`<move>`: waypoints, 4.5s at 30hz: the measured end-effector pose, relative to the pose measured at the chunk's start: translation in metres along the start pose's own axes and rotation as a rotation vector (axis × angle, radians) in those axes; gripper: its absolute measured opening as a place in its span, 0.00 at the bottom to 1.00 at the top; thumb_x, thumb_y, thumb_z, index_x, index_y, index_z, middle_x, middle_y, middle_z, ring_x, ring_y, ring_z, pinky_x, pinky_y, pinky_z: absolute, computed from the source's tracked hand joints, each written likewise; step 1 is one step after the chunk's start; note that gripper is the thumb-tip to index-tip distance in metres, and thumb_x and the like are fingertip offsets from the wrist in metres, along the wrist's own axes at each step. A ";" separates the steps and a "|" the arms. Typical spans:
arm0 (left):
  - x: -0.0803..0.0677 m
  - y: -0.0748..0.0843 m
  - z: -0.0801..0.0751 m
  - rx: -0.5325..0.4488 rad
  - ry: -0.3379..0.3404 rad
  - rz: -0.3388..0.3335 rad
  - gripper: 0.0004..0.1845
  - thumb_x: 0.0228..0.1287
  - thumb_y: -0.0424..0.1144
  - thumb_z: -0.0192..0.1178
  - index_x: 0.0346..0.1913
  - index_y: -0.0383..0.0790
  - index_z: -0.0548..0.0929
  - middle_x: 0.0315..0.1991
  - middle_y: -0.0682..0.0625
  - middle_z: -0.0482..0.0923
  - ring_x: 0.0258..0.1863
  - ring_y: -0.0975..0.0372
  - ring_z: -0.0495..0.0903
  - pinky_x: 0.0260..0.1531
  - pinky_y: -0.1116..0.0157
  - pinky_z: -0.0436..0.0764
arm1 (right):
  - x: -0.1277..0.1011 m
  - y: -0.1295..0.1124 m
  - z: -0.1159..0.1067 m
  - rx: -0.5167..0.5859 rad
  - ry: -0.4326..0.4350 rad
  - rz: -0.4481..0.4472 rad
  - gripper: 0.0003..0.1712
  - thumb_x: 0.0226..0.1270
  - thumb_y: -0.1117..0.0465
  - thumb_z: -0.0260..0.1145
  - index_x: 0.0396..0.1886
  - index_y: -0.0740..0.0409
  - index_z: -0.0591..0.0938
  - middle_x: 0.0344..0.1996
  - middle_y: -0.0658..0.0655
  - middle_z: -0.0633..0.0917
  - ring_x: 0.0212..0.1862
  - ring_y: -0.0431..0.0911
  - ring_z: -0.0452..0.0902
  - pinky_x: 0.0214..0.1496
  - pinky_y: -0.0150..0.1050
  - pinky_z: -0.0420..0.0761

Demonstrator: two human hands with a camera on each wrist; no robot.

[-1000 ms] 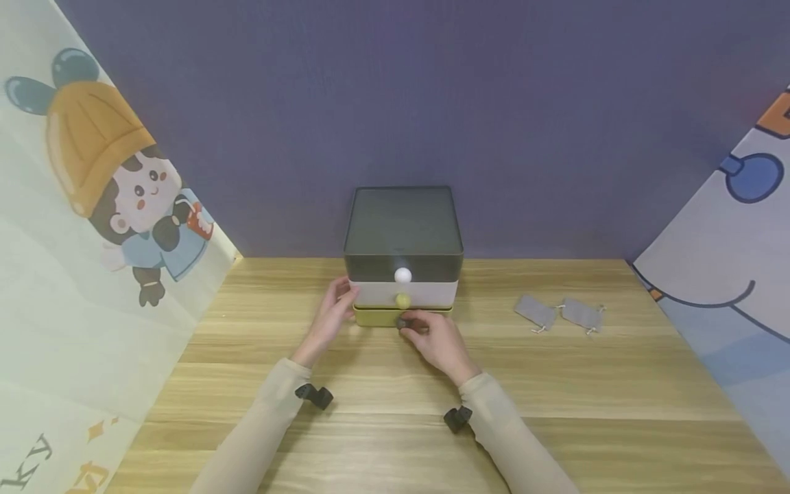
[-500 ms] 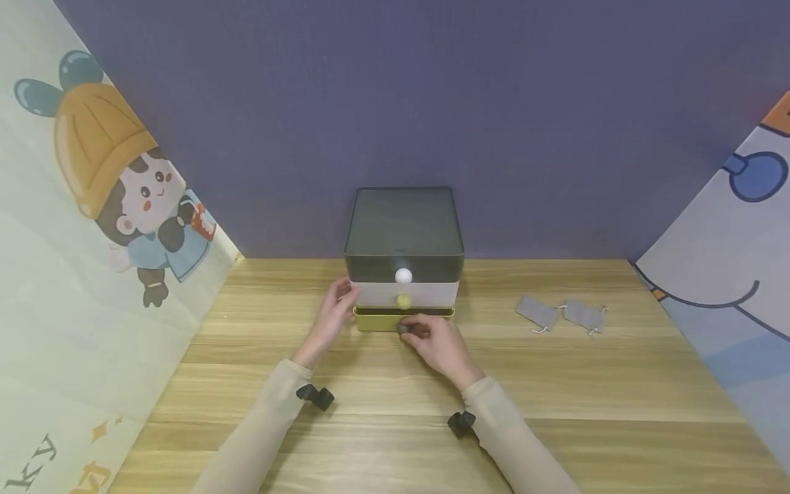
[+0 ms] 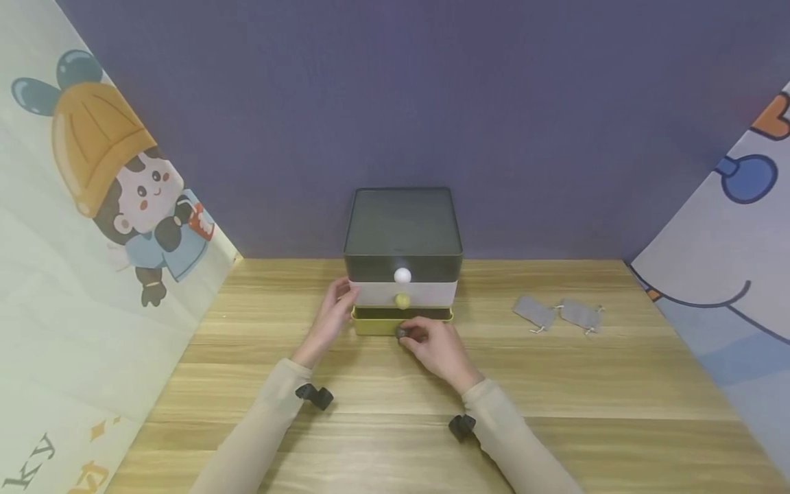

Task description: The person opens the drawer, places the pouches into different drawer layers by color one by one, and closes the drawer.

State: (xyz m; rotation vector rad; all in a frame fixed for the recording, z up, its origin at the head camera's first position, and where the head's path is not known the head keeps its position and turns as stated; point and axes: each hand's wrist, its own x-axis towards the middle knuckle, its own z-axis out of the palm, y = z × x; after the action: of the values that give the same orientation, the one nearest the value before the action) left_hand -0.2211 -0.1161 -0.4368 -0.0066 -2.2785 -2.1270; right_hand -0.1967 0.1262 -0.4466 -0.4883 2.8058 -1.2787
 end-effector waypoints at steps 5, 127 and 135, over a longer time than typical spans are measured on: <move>0.001 0.000 0.002 -0.008 0.011 0.018 0.32 0.81 0.48 0.56 0.78 0.34 0.65 0.76 0.32 0.69 0.74 0.38 0.71 0.74 0.39 0.72 | -0.002 -0.002 -0.001 -0.005 -0.008 0.012 0.12 0.67 0.61 0.78 0.50 0.51 0.91 0.41 0.51 0.94 0.38 0.40 0.89 0.46 0.40 0.90; 0.005 -0.002 0.002 -0.017 -0.011 0.006 0.33 0.82 0.48 0.55 0.79 0.34 0.63 0.77 0.32 0.67 0.74 0.38 0.71 0.68 0.41 0.78 | -0.046 -0.012 -0.047 0.111 -0.393 0.010 0.17 0.77 0.54 0.69 0.59 0.56 0.88 0.40 0.57 0.92 0.31 0.51 0.87 0.31 0.43 0.89; 0.005 -0.003 0.003 -0.021 -0.006 0.015 0.32 0.82 0.47 0.55 0.78 0.33 0.63 0.76 0.31 0.67 0.74 0.37 0.71 0.68 0.39 0.78 | -0.045 -0.004 -0.060 0.075 -0.360 -0.006 0.17 0.78 0.51 0.68 0.56 0.56 0.88 0.41 0.58 0.92 0.31 0.51 0.87 0.28 0.41 0.87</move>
State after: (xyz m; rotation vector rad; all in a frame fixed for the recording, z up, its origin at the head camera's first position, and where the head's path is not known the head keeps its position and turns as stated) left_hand -0.2267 -0.1132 -0.4402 -0.0301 -2.2525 -2.1462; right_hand -0.1619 0.1803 -0.4090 -0.6497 2.4540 -1.1563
